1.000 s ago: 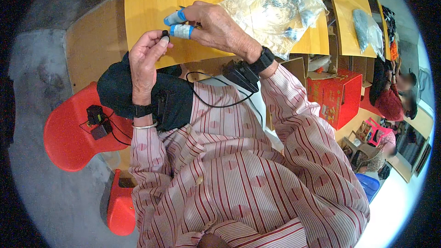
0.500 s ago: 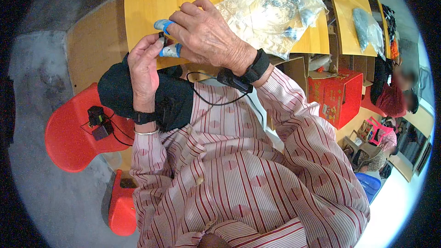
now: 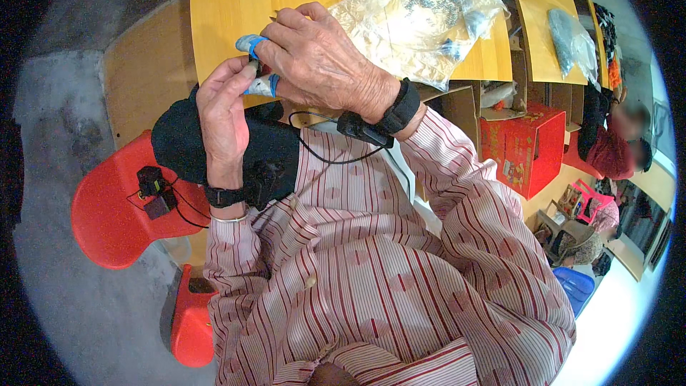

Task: The person picks up small black plastic components and attaches blue tape to each by hand, then places them into a plastic bag.

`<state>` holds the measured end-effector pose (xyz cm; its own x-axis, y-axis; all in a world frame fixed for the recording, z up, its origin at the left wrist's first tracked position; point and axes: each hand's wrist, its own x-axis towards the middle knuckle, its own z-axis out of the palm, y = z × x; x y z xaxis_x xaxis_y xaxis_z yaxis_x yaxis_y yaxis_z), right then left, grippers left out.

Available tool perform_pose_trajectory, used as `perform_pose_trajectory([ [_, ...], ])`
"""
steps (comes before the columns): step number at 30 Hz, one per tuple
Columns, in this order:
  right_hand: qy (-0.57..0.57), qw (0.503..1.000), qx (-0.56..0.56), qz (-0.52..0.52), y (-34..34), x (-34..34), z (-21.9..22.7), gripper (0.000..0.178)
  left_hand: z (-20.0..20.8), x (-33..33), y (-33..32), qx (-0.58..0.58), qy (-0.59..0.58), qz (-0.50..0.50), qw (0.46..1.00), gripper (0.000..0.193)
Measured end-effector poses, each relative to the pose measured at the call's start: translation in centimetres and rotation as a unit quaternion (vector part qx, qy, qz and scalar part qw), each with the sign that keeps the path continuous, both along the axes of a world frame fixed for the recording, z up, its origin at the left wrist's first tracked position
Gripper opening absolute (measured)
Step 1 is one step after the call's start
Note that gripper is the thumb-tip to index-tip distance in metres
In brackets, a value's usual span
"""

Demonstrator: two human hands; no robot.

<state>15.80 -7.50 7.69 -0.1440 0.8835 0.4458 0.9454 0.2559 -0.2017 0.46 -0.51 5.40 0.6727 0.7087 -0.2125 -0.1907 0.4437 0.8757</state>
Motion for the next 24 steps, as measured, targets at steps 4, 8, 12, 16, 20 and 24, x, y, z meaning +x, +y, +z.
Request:
perform_pose_trajectory([
  [4, 0.024, 0.999, -0.025, 0.016, -0.26, 0.16, 0.17, 0.034, 0.17, 0.03, -0.13, 0.001, -0.004, -0.002, 1.000, 0.021],
  [8, 0.058, 0.998, -0.026, 0.018, -0.51, 0.14, 0.02, 0.038, 0.39, 0.18, -0.31, -0.002, -0.003, 0.003, 1.000, 0.021],
  [12, 0.069, 0.996, -0.051, 0.018, -0.57, 0.13, 0.02, 0.041, 0.35, 0.19, -0.35, -0.007, -0.004, 0.005, 1.000, 0.020],
  [16, 0.112, 0.991, -0.069, 0.025, -0.60, 0.06, -0.19, 0.041, 0.18, 0.18, -0.46, -0.009, -0.011, 0.007, 1.000, 0.019],
  [20, 0.127, 0.989, -0.059, 0.036, -0.72, -0.08, -0.19, 0.041, -0.15, 0.12, -0.62, -0.014, -0.008, 0.003, 1.000, 0.019],
  [24, 0.108, 0.992, -0.058, 0.021, -0.91, -0.19, 0.01, 0.040, -0.06, 0.14, -0.80, -0.038, -0.005, 0.001, 0.999, 0.020],
])
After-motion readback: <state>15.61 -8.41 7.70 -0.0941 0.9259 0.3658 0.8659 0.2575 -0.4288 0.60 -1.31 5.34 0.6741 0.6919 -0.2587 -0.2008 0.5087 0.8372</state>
